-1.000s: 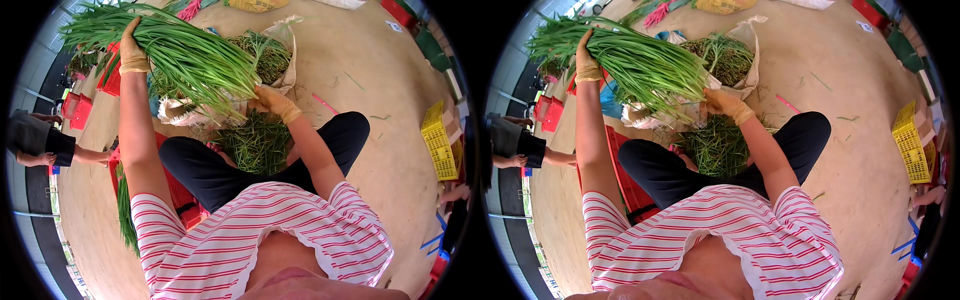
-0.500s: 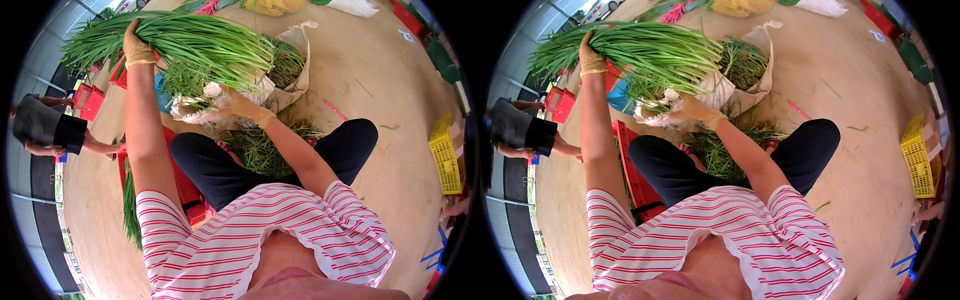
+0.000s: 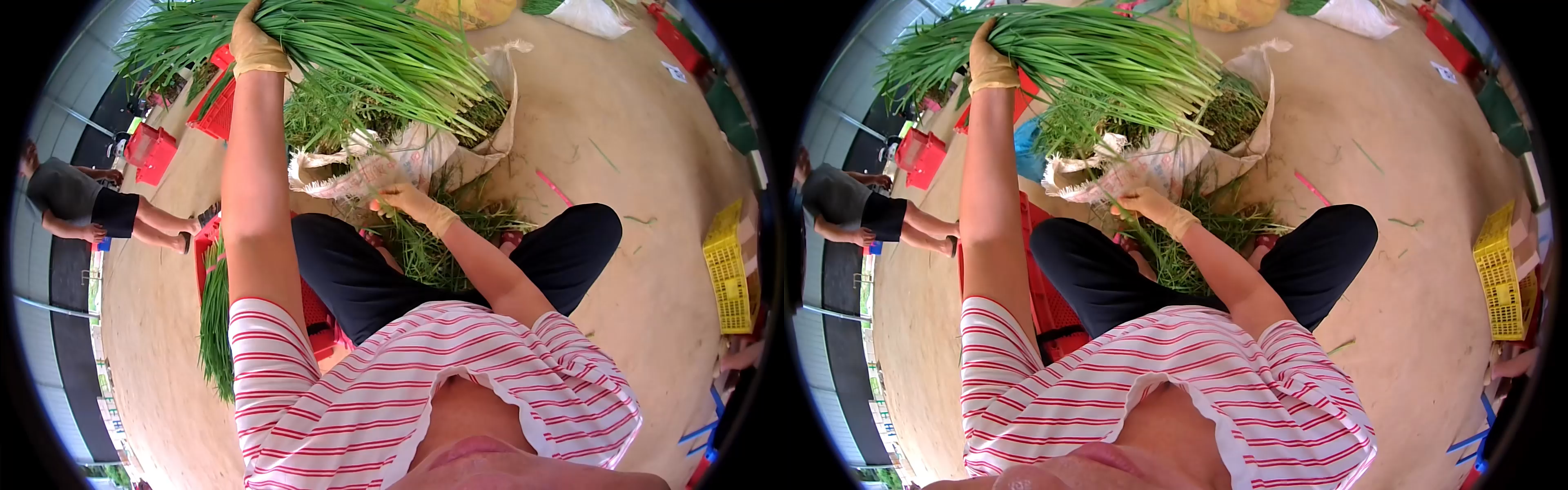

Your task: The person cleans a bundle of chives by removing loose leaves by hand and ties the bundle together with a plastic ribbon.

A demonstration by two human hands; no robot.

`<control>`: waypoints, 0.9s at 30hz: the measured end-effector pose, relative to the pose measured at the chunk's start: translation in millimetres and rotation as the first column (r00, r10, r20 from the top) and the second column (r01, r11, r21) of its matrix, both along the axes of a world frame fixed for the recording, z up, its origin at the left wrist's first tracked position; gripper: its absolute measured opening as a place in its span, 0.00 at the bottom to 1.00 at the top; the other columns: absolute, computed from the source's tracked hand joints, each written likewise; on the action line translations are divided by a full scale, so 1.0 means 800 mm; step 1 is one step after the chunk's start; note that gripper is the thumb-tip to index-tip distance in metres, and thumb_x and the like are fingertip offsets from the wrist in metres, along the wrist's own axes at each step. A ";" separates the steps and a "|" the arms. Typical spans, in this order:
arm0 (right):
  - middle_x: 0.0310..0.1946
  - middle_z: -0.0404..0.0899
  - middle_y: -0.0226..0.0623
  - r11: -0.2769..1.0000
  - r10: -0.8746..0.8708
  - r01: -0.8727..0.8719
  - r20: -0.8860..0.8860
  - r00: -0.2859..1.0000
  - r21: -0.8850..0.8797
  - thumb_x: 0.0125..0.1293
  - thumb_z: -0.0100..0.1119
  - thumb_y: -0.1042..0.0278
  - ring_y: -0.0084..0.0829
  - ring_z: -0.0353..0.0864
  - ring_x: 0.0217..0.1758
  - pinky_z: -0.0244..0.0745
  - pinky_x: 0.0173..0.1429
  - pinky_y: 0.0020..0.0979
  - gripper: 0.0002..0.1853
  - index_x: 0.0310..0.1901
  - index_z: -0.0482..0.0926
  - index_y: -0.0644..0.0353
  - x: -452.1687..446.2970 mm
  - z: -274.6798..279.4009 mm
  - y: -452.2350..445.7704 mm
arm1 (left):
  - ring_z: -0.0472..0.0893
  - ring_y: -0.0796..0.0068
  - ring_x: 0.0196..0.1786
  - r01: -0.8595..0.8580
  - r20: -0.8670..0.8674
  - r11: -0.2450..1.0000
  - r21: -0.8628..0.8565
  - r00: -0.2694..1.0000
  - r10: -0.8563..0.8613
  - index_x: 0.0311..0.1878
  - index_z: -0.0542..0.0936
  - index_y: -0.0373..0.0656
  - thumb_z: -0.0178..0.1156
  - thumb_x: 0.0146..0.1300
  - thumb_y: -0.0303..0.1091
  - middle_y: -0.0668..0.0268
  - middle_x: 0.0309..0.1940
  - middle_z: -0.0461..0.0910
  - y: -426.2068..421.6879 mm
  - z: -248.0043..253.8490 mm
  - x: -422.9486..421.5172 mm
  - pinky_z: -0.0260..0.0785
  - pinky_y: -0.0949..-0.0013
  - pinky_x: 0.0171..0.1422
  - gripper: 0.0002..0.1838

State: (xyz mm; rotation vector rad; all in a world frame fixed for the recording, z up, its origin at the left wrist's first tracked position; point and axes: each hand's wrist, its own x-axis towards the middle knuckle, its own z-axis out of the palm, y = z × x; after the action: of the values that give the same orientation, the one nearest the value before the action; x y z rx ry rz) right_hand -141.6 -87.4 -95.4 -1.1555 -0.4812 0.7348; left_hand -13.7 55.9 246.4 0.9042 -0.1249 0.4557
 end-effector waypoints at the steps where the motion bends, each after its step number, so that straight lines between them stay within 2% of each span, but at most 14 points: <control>1: 0.48 0.76 0.41 1.000 -0.001 0.001 0.003 1.000 0.001 0.63 0.55 0.55 0.29 0.76 0.47 0.71 0.50 0.26 0.25 0.57 0.68 0.62 -0.011 -0.002 -0.002 | 0.79 0.58 0.37 0.007 0.001 1.000 0.000 1.000 -0.007 0.38 0.76 0.32 0.52 0.59 0.31 0.55 0.35 0.79 0.001 0.000 0.001 0.74 0.59 0.43 0.11; 3: 0.65 0.54 0.47 0.938 -0.346 0.338 0.161 0.924 0.077 0.62 0.53 0.48 0.36 0.55 0.68 0.52 0.69 0.35 0.37 0.65 0.55 0.61 -0.027 -0.002 -0.005 | 0.79 0.58 0.37 0.021 0.005 1.000 0.003 1.000 -0.021 0.38 0.75 0.32 0.51 0.59 0.31 0.55 0.35 0.79 0.000 -0.001 0.004 0.74 0.59 0.43 0.11; 4: 0.70 0.38 0.42 0.946 -0.303 0.284 0.118 0.946 0.156 0.60 0.52 0.42 0.33 0.33 0.74 0.33 0.73 0.34 0.44 0.68 0.43 0.58 -0.022 0.004 -0.008 | 0.79 0.58 0.37 0.025 0.010 1.000 0.003 1.000 -0.025 0.38 0.75 0.32 0.51 0.59 0.31 0.55 0.35 0.79 0.000 -0.001 0.003 0.74 0.59 0.43 0.11; 8: 0.69 0.43 0.39 0.868 -0.495 0.451 0.312 0.811 0.206 0.59 0.58 0.48 0.33 0.41 0.72 0.42 0.72 0.32 0.44 0.69 0.45 0.56 0.000 0.059 0.013 | 0.79 0.58 0.37 0.049 0.014 0.999 0.005 0.999 -0.049 0.39 0.75 0.32 0.50 0.59 0.31 0.55 0.35 0.79 -0.003 -0.004 0.010 0.74 0.59 0.43 0.11; 10: 0.69 0.46 0.37 0.777 -0.564 0.496 0.079 0.822 0.388 0.58 0.61 0.59 0.31 0.51 0.69 0.51 0.68 0.29 0.43 0.69 0.45 0.55 -0.011 0.133 0.010 | 0.79 0.59 0.37 0.056 0.020 0.998 0.008 0.998 -0.056 0.39 0.75 0.32 0.50 0.60 0.31 0.55 0.35 0.78 -0.005 -0.005 0.014 0.74 0.60 0.43 0.11; 13: 0.66 0.50 0.35 0.746 -0.568 0.498 0.033 0.822 0.441 0.56 0.63 0.66 0.28 0.60 0.63 0.58 0.64 0.28 0.45 0.69 0.44 0.54 -0.003 0.185 0.007 | 0.79 0.59 0.37 0.082 0.039 0.996 0.024 0.996 -0.083 0.39 0.75 0.32 0.50 0.60 0.31 0.55 0.35 0.78 -0.007 -0.006 0.025 0.74 0.60 0.43 0.11; 14: 0.58 0.65 0.36 0.808 -0.552 0.543 -0.029 0.833 0.230 0.61 0.57 0.64 0.27 0.67 0.57 0.61 0.61 0.28 0.32 0.65 0.57 0.56 0.003 0.188 0.013 | 0.79 0.59 0.37 0.092 0.049 0.995 0.030 0.994 -0.094 0.39 0.75 0.32 0.50 0.60 0.31 0.55 0.35 0.78 -0.008 -0.008 0.025 0.74 0.60 0.43 0.11; 15: 0.58 0.65 0.36 0.806 -0.556 0.546 -0.029 0.831 0.229 0.61 0.57 0.64 0.27 0.67 0.57 0.61 0.61 0.28 0.32 0.65 0.57 0.56 0.016 0.182 0.018 | 0.78 0.59 0.37 0.073 0.028 0.997 0.008 0.997 -0.073 0.38 0.75 0.33 0.50 0.60 0.31 0.55 0.35 0.78 -0.024 -0.005 0.009 0.74 0.60 0.43 0.11; 17: 0.51 0.72 0.37 0.789 -0.562 0.415 0.259 0.786 0.453 0.67 0.47 0.57 0.28 0.66 0.59 0.58 0.63 0.28 0.19 0.53 0.71 0.61 0.040 0.162 0.025 | 0.78 0.59 0.36 0.008 -0.037 0.999 -0.053 0.999 -0.009 0.38 0.75 0.33 0.50 0.60 0.32 0.56 0.34 0.78 -0.047 -0.002 -0.014 0.74 0.60 0.41 0.11; 18: 0.35 0.77 0.32 0.768 -0.548 0.424 0.151 0.823 0.479 0.70 0.42 0.60 0.24 0.74 0.43 0.66 0.53 0.24 0.16 0.37 0.77 0.61 0.028 0.161 0.024 | 0.78 0.59 0.36 0.012 -0.040 0.998 -0.055 0.999 -0.014 0.38 0.75 0.33 0.50 0.60 0.32 0.56 0.34 0.78 -0.047 -0.003 -0.016 0.74 0.60 0.41 0.11; 19: 0.35 0.77 0.32 0.767 -0.553 0.430 0.151 0.819 0.477 0.70 0.42 0.60 0.24 0.74 0.43 0.66 0.53 0.24 0.16 0.37 0.77 0.61 0.020 0.152 0.021 | 0.78 0.59 0.36 0.029 -0.031 0.999 -0.034 0.999 -0.030 0.37 0.75 0.33 0.50 0.60 0.32 0.56 0.34 0.78 -0.045 -0.004 -0.018 0.74 0.60 0.41 0.11; 21: 0.24 0.72 0.28 0.840 -0.499 0.497 -0.048 0.865 0.216 0.70 0.41 0.59 0.22 0.71 0.29 0.66 0.39 0.21 0.18 0.28 0.74 0.61 0.008 0.122 0.009 | 0.78 0.59 0.35 0.035 -0.037 0.999 -0.026 0.999 -0.036 0.38 0.75 0.34 0.50 0.60 0.33 0.57 0.34 0.78 -0.040 -0.003 -0.017 0.75 0.60 0.39 0.11; 23: 0.16 0.63 0.24 0.860 -0.510 0.492 0.207 0.835 0.134 0.69 0.42 0.59 0.20 0.63 0.21 0.60 0.28 0.21 0.17 0.26 0.71 0.60 -0.012 0.077 -0.010 | 0.79 0.59 0.35 0.007 0.003 1.000 -0.012 1.000 -0.007 0.38 0.75 0.34 0.50 0.60 0.32 0.56 0.34 0.79 -0.023 -0.001 -0.006 0.75 0.59 0.39 0.11; 27: 0.17 0.70 0.34 0.743 -0.328 0.557 0.523 0.787 -0.372 0.66 0.45 0.59 0.31 0.71 0.21 0.63 0.27 0.32 0.16 0.26 0.72 0.62 -0.063 -0.032 -0.069 | 0.79 0.59 0.34 -0.057 -0.004 0.998 0.013 0.998 0.058 0.37 0.76 0.34 0.52 0.58 0.32 0.57 0.33 0.79 -0.007 0.018 -0.022 0.75 0.61 0.41 0.11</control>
State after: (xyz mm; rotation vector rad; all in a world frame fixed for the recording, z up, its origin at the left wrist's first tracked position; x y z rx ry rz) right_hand -191.9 -142.3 -121.2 -1.8819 -0.3398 0.1538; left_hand -31.7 50.5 260.5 0.9236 -0.0978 0.5066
